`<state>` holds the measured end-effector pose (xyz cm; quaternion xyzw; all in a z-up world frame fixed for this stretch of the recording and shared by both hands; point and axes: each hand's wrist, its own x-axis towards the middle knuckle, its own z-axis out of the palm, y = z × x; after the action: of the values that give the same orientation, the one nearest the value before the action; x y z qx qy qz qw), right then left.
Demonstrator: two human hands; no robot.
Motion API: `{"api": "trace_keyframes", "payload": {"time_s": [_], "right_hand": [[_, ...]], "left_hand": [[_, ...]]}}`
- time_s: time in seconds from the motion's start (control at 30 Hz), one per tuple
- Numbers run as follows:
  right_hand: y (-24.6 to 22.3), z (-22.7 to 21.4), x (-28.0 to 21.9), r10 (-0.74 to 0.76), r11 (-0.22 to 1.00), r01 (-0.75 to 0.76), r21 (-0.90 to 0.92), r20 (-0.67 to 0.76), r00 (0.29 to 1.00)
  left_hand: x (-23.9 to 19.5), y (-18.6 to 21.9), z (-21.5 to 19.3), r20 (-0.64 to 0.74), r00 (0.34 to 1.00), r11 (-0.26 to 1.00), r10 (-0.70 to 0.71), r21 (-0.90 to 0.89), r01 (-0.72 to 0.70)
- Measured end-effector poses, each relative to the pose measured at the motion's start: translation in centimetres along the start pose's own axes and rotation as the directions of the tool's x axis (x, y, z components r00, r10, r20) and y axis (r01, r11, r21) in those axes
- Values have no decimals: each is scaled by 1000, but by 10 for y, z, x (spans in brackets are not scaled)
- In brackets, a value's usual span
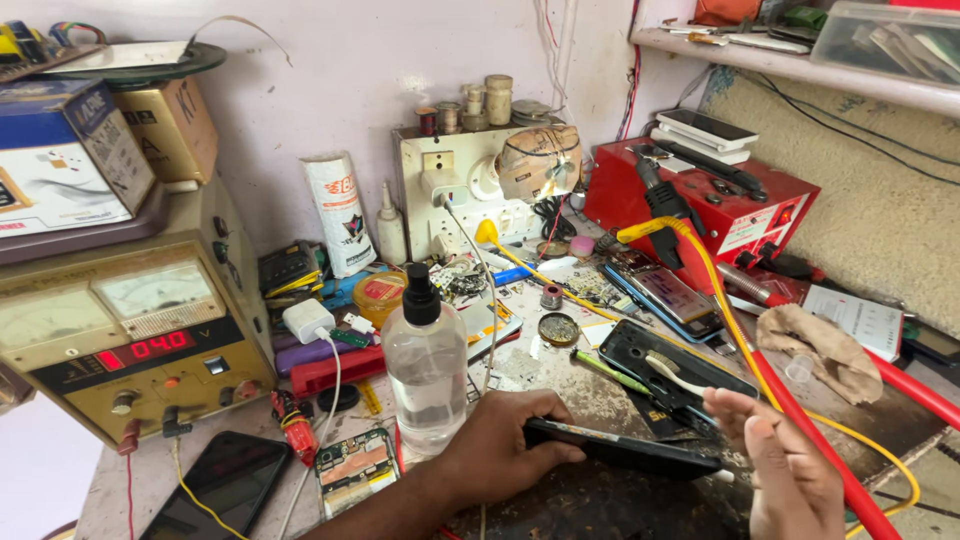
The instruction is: The person handles a disassembled smartphone, connects a charging cable, and uses a metal tool to press along the device's edge. They repeatedly open and close the phone while it is connected to a power supply, checking the screen for response.
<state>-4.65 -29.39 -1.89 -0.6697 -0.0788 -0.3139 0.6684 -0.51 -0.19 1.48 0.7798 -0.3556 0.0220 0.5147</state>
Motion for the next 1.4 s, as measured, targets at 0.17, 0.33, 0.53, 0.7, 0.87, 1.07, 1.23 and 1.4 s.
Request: {"api": "trace_keyframes", "payload": {"time_s": [0.17,0.33,0.53,0.7,0.87,1.07,1.23,1.4], "right_hand": [[-4,-6,-6,-33,965,40,-260,32,999],[-11,-22,6,154,847,-57,-529,142,978],[-8,-40,19,504,791,-355,-499,202,840],[7,-45,19,530,825,-419,-379,264,806],[20,-52,16,513,851,-422,-314,315,799],[26,-52,19,550,827,-435,-358,348,760],[26,-51,28,679,720,-554,-417,259,687],[24,-54,35,731,675,-592,-440,294,616]], "left_hand": [[1,0,1,-49,999,998,-15,61,18],[5,-3,3,-79,996,991,-51,119,60],[8,-2,2,-71,996,991,-58,114,66],[8,-2,2,-26,995,991,-94,95,96],[5,-1,4,-7,993,990,-119,80,119],[3,1,2,-12,996,995,-93,43,93],[4,4,3,-27,998,994,-62,88,65],[5,9,4,-23,988,985,-150,79,152]]}}
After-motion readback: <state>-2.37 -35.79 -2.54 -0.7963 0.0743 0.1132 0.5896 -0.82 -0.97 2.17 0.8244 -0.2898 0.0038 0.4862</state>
